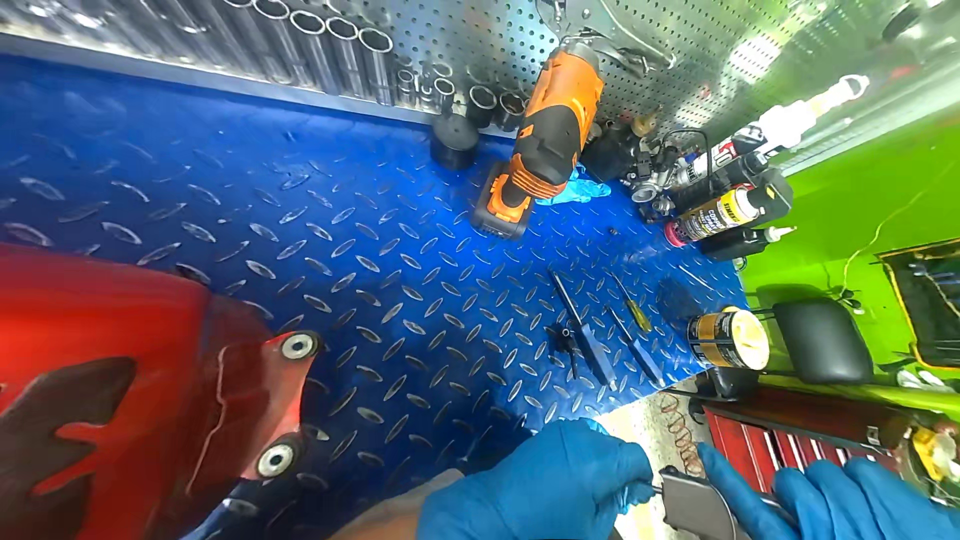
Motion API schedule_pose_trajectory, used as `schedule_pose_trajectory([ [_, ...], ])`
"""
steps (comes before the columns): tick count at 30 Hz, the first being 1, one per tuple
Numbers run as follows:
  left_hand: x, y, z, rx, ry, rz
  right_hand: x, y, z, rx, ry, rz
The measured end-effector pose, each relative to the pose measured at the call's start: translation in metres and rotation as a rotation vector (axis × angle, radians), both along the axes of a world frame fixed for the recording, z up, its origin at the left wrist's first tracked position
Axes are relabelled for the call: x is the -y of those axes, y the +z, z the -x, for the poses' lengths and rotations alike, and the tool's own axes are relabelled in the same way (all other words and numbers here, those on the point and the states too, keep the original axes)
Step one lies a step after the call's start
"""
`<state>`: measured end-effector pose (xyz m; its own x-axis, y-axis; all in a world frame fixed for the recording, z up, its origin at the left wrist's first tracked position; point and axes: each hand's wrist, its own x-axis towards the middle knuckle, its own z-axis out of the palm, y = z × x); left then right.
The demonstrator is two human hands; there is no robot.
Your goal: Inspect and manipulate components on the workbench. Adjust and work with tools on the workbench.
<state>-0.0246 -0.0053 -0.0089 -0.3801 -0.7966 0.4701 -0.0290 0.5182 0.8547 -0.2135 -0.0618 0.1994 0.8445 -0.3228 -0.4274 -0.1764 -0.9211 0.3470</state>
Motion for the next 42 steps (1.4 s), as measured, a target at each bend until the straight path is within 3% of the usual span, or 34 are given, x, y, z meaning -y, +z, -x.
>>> schedule_pose_trajectory([
  [13,-0.007,0.008,0.002,0.055,0.047,-0.021,-0.004,0.014,-0.011,-0.065,-0.465,-0.322],
  [16,-0.006,0.01,-0.004,0.018,0.046,-0.035,0.006,0.015,-0.015,-0.072,-0.415,-0.312],
  [22,-0.01,-0.007,-0.036,0.05,-0.206,-0.168,0.013,0.039,-0.011,-0.08,-0.228,-0.213],
  [28,-0.014,-0.001,-0.033,0.129,-0.186,-0.054,-0.004,0.021,-0.014,-0.021,-0.18,-0.281],
  [42,-0.013,0.008,-0.029,0.22,-0.146,-0.022,-0.01,0.014,-0.008,0.027,-0.213,-0.243],
])
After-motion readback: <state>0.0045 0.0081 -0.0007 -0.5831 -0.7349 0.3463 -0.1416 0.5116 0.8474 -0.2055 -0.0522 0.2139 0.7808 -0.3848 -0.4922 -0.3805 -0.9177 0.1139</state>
